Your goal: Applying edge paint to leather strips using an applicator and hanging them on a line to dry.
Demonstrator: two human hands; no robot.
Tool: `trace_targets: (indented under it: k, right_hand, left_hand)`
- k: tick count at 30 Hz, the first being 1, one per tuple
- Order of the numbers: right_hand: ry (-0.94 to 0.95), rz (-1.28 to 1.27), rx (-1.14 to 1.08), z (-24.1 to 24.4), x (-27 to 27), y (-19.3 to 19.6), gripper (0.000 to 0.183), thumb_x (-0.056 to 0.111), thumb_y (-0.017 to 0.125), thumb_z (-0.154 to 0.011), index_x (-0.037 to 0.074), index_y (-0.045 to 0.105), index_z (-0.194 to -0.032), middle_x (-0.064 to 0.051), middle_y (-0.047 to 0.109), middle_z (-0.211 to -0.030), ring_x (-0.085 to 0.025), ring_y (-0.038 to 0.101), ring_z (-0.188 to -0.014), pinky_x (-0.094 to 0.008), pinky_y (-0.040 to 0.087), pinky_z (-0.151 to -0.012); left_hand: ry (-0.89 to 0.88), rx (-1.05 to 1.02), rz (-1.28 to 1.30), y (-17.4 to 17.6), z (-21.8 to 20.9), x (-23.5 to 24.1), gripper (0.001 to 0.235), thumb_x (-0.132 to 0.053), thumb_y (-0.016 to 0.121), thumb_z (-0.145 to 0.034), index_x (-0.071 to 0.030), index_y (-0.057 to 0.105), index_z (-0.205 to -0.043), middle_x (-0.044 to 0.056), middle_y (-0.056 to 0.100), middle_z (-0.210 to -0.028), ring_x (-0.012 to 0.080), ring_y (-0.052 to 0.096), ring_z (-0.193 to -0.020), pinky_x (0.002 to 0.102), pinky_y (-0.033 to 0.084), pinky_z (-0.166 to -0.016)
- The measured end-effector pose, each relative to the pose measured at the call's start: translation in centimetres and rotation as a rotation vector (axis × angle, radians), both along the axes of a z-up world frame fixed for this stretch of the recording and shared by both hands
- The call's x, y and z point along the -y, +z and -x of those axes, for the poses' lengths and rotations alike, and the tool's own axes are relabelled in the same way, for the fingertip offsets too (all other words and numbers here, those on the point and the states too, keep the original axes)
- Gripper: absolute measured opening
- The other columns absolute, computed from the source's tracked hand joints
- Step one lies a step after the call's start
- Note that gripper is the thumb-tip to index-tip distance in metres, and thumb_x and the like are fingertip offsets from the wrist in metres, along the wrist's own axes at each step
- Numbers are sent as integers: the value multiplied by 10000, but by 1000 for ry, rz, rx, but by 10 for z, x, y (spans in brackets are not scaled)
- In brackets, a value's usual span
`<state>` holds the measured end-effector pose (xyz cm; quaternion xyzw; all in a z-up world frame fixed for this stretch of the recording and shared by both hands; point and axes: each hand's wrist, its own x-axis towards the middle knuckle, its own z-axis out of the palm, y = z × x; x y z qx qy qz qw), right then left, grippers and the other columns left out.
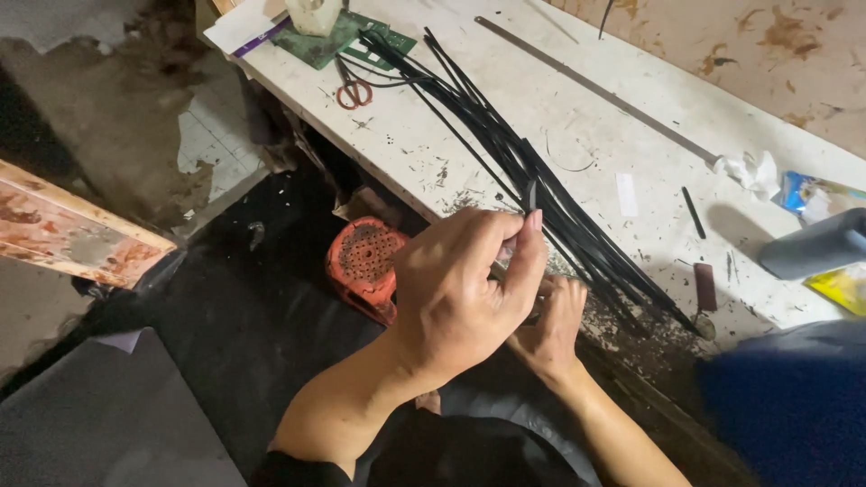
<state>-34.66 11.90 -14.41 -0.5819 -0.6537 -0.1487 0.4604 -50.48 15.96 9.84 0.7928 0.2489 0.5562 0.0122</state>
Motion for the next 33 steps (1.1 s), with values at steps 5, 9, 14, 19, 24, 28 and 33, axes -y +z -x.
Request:
trace_targets:
  k: [5,9,14,19,24,28,33]
  right_hand:
    - [-49,5,27,24,-23,-4,402,369,447,-1039,-32,467,-1040,-154,382,-867,-290,315,-745,-432,222,-685]
    - [-5,-6,38,30,-30,-6,346,338,487,-1029,-3,433,-1023,-147,372,-871,-276,294,-750,-424,212,-688]
    - [55,37,37,33,-32,-9,383,313,718,-932,33,483,-1044,-109,476,-901,-254,394,-761,-418,266,-716]
    - [93,116,-3,32,-31,-26,370,265,775,-885,54,514,-1041,-82,512,-906,-237,435,-773,-409,288,-726]
    - [110,113,-3,39,-31,-21,453,342,818,-888,45,505,-1028,-90,544,-926,-245,473,-777,-413,329,-754]
    - [120,168,-25,42,-33,-29,428,337,828,-880,62,534,-1024,-72,561,-923,-224,490,-791,-385,330,-741]
    - [218,212,-77,53,-32,-33,464,503,662,-914,64,542,-1005,-80,558,-952,-237,487,-822,-400,343,-753]
  left_hand:
    - [91,-9,-27,1,14,-8,316,-59,680,-990,-89,490,-738,12,483,-621,135,408,-512,301,304,-460]
    - [108,-10,-33,0,27,-16,304,-54,693,-981,-80,509,-741,23,489,-624,140,405,-510,306,305,-462]
    - [147,-17,-76,3,44,-25,262,-41,657,-995,-63,521,-772,25,506,-635,147,445,-522,299,344,-478]
    - [220,-23,-66,7,59,-25,272,-56,659,-991,-66,512,-762,20,452,-622,167,413,-521,314,332,-491]
    - [209,-11,-68,14,71,-25,235,-45,668,-980,-43,538,-785,33,496,-647,167,460,-532,313,406,-502]
    - [207,4,-12,22,76,-22,236,-53,650,-985,-43,541,-776,38,467,-634,172,408,-519,323,379,-504]
    - [186,-5,-48,25,76,-22,231,-48,640,-988,-25,547,-778,50,486,-632,182,445,-523,325,391,-500]
